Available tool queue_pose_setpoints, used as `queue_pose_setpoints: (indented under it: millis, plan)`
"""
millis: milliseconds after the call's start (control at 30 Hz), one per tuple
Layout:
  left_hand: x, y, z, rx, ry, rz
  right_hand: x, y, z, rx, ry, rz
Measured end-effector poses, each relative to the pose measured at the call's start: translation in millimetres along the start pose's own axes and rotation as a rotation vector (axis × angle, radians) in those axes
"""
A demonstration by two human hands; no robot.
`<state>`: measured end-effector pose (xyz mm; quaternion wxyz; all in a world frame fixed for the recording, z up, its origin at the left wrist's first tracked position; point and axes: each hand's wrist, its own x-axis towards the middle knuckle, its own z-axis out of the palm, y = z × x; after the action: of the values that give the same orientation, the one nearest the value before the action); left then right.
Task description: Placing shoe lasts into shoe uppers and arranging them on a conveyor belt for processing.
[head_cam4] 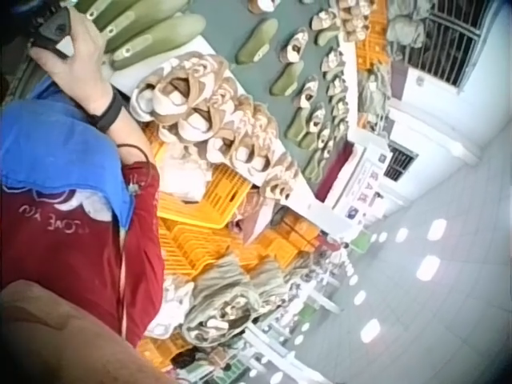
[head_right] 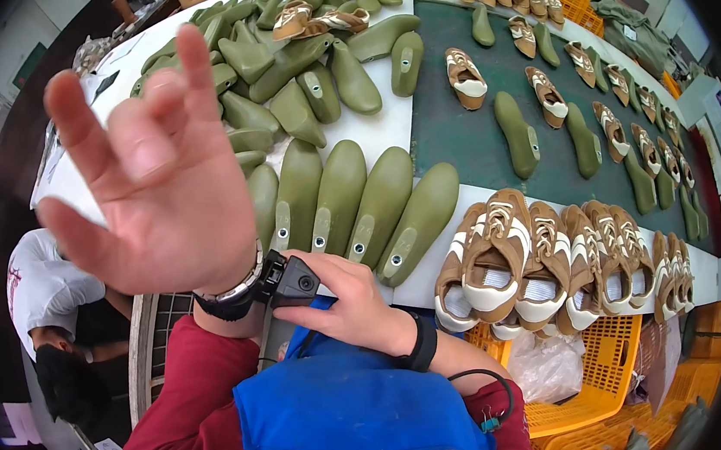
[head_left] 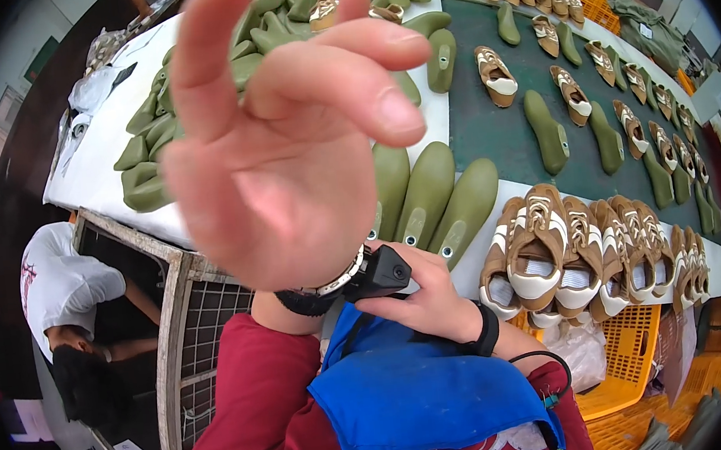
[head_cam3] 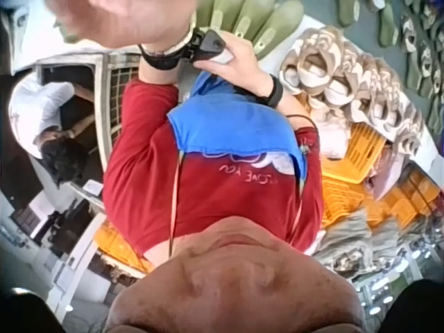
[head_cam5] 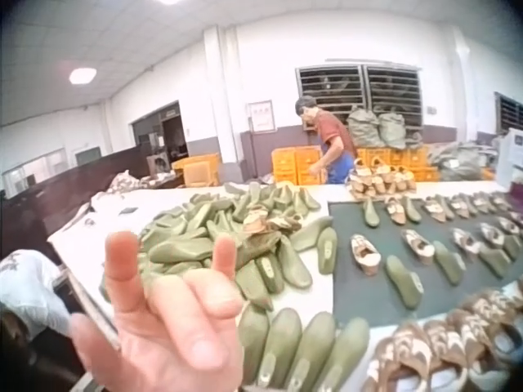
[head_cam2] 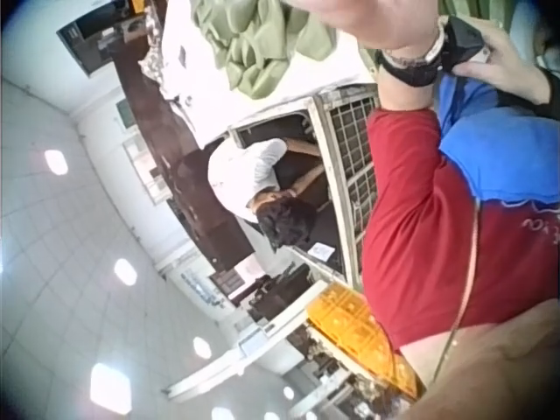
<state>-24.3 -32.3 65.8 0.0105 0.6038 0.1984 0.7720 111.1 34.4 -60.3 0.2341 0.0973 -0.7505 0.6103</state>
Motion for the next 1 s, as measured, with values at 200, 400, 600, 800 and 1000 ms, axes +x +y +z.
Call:
queue_pose_setpoints:
  millis: [200, 400, 600, 800, 1000]
  plan:
    - [3.5, 19.2, 3.5, -0.237, 0.219, 0.045, 2.4, -10.1, 1.8, -0.135, 0.048, -0.161]
    - [4.1, 17.8, 5.3, -0.420, 0.399, 0.020, -0.1, -12.2, 2.3, -0.185, 0.048, -0.150]
    - [-4.4, 12.0, -3.6, -0.108, -0.030, 0.001, 6.7, -0.3, -5.8, 0.040, 0.008, -0.231]
    - [-10.9, -1.2, 5.1, 0.041, -0.204, 0.028, 14.4, -11.6, -21.1, 0.013, -0.149, -0.151]
    - [-11.5, -2.8, 11.2, 0.059, -0.175, -0.007, 15.2, -14.5, -21.4, 0.007, -0.153, -0.100]
